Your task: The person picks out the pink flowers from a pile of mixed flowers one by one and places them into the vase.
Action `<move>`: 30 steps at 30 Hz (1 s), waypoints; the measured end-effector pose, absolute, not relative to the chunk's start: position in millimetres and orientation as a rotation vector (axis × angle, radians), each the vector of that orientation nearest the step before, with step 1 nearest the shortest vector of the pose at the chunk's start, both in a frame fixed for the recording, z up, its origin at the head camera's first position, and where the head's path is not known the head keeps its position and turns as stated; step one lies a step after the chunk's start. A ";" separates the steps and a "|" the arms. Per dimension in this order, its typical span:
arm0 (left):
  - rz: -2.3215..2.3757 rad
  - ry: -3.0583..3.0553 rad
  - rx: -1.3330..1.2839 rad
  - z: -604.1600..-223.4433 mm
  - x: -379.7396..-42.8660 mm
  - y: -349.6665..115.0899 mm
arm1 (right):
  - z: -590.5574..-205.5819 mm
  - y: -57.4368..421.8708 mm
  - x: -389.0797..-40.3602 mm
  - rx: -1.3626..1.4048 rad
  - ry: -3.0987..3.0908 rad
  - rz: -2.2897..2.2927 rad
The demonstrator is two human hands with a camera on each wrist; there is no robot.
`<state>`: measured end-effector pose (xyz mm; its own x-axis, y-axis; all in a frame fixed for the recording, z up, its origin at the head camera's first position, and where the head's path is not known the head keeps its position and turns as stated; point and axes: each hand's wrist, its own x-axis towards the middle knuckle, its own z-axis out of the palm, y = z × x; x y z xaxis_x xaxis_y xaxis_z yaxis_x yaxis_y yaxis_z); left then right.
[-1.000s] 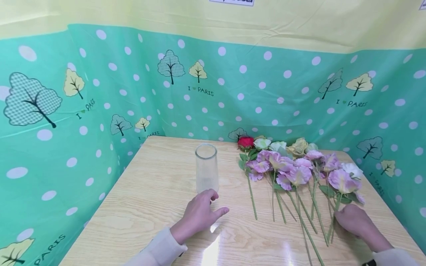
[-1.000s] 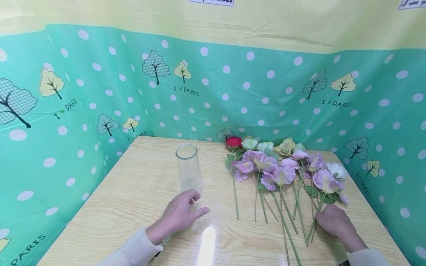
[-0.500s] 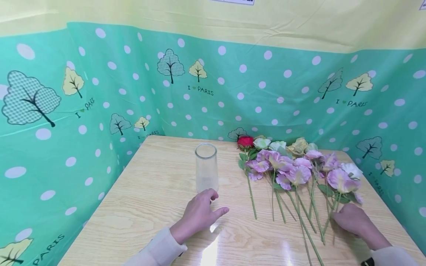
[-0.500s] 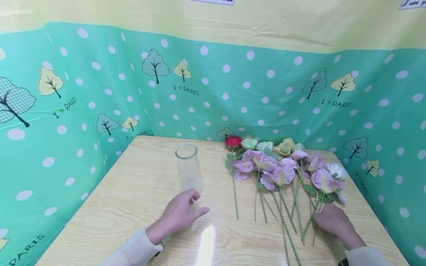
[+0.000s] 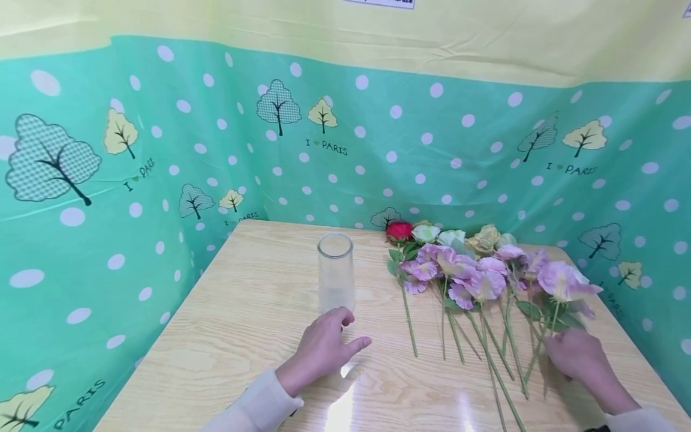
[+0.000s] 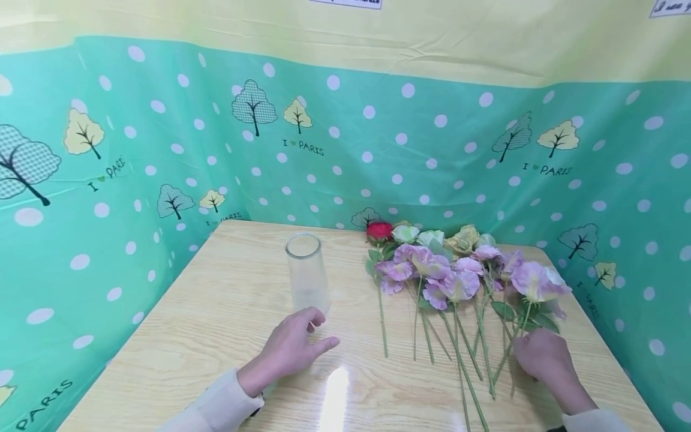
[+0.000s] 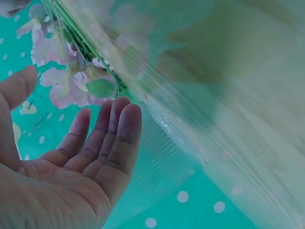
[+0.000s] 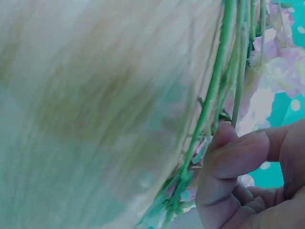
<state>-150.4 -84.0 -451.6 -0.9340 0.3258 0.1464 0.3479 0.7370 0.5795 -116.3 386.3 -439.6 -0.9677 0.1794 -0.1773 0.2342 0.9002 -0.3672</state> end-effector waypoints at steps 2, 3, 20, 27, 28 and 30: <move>-0.975 -2.895 -0.563 -451.6 -150.4 -83.9 | -436.3 383.8 -115.4 0.333 2.951 -0.605; -0.974 -2.895 -0.565 -451.6 -150.4 -83.8 | -435.3 382.7 -115.0 0.338 2.971 -0.610; -0.972 -2.892 -0.572 -452.5 -152.2 -81.3 | -420.8 348.7 -109.2 0.284 3.307 -0.706; -0.974 -2.874 -0.579 -449.0 -151.9 -77.0 | -418.7 331.9 -107.4 0.277 3.369 -0.773; -0.977 -2.873 -0.578 -448.1 -151.8 -76.1 | -419.0 329.2 -107.3 0.265 3.382 -0.786; -0.982 -2.872 -0.575 -446.9 -151.9 -74.3 | -419.5 323.5 -107.0 0.243 3.408 -0.806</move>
